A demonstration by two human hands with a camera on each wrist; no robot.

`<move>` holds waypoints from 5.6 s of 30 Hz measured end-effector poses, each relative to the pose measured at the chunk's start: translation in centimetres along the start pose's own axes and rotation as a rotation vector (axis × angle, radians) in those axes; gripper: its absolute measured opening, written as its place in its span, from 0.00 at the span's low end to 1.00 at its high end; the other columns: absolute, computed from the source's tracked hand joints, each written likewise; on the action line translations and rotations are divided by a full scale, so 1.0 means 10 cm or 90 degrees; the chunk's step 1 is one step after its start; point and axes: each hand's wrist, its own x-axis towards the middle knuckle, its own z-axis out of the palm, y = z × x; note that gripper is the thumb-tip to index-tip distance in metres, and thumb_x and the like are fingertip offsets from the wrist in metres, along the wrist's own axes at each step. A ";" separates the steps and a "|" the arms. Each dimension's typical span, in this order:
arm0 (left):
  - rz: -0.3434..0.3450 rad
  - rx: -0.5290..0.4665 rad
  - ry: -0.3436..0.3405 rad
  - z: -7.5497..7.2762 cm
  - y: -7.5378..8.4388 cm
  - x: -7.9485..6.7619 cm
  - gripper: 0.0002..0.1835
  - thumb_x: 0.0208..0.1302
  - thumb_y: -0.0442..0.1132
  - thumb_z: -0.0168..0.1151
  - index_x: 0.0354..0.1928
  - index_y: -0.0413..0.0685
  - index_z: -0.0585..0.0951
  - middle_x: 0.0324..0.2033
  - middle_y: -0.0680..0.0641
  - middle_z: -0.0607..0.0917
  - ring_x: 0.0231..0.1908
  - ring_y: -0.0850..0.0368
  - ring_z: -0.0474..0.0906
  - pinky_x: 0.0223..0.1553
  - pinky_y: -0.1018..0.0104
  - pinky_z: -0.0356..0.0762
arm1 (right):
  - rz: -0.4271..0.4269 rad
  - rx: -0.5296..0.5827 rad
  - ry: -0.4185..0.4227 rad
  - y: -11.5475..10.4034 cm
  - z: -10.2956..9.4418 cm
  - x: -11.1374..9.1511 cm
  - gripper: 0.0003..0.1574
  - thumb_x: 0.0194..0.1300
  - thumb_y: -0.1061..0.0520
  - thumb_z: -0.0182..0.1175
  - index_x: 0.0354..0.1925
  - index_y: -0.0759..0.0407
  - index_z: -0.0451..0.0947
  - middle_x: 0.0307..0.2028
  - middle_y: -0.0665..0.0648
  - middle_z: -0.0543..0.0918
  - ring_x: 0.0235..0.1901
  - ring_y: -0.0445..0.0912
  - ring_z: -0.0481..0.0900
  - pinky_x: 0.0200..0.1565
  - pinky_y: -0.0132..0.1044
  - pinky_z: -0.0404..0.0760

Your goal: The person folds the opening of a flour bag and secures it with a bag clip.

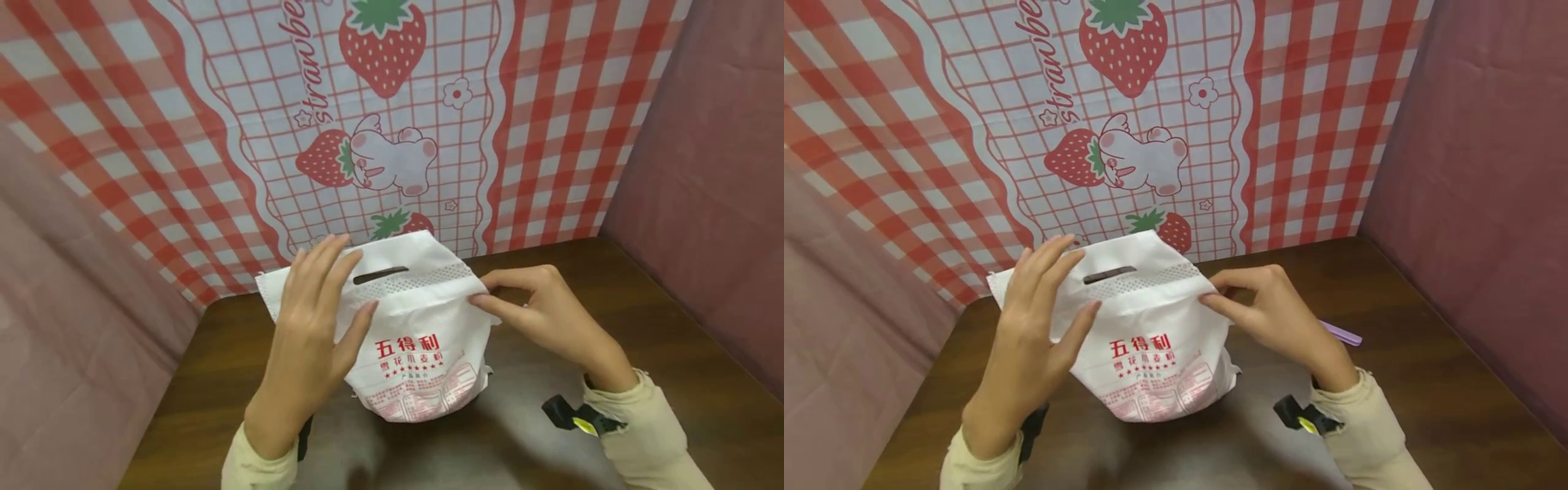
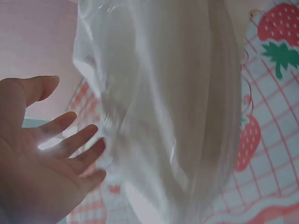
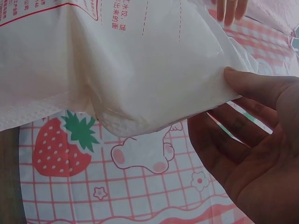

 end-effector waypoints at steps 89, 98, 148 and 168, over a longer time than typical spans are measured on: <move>0.153 0.006 0.227 0.24 0.27 0.15 0.06 0.48 0.24 0.58 0.28 0.41 0.75 0.30 0.47 0.79 0.33 0.51 0.74 0.39 0.55 0.65 | -0.276 -0.072 0.216 -0.41 0.26 0.14 0.13 0.45 0.69 0.64 0.33 0.60 0.81 0.31 0.53 0.81 0.33 0.42 0.76 0.38 0.26 0.72; 0.150 0.007 0.230 0.25 0.24 0.13 0.06 0.48 0.24 0.57 0.24 0.41 0.74 0.29 0.46 0.79 0.32 0.51 0.73 0.37 0.55 0.64 | -0.197 -0.136 0.130 -0.28 0.24 0.06 0.11 0.42 0.67 0.60 0.28 0.57 0.71 0.26 0.46 0.70 0.30 0.36 0.67 0.32 0.21 0.65; 0.125 -0.045 0.139 0.14 0.21 0.06 0.06 0.37 0.27 0.49 0.18 0.43 0.73 0.25 0.47 0.77 0.31 0.51 0.71 0.40 0.51 0.62 | -0.144 -0.051 -0.012 -0.45 0.06 0.02 0.15 0.49 0.65 0.65 0.31 0.47 0.74 0.24 0.39 0.73 0.25 0.33 0.70 0.26 0.21 0.67; 0.083 -0.024 0.088 0.14 0.18 0.04 0.07 0.48 0.33 0.47 0.19 0.44 0.74 0.22 0.50 0.76 0.29 0.53 0.70 0.41 0.54 0.63 | -0.126 -0.101 0.015 -0.18 0.20 0.03 0.15 0.52 0.60 0.65 0.39 0.46 0.77 0.30 0.37 0.76 0.24 0.31 0.71 0.24 0.21 0.68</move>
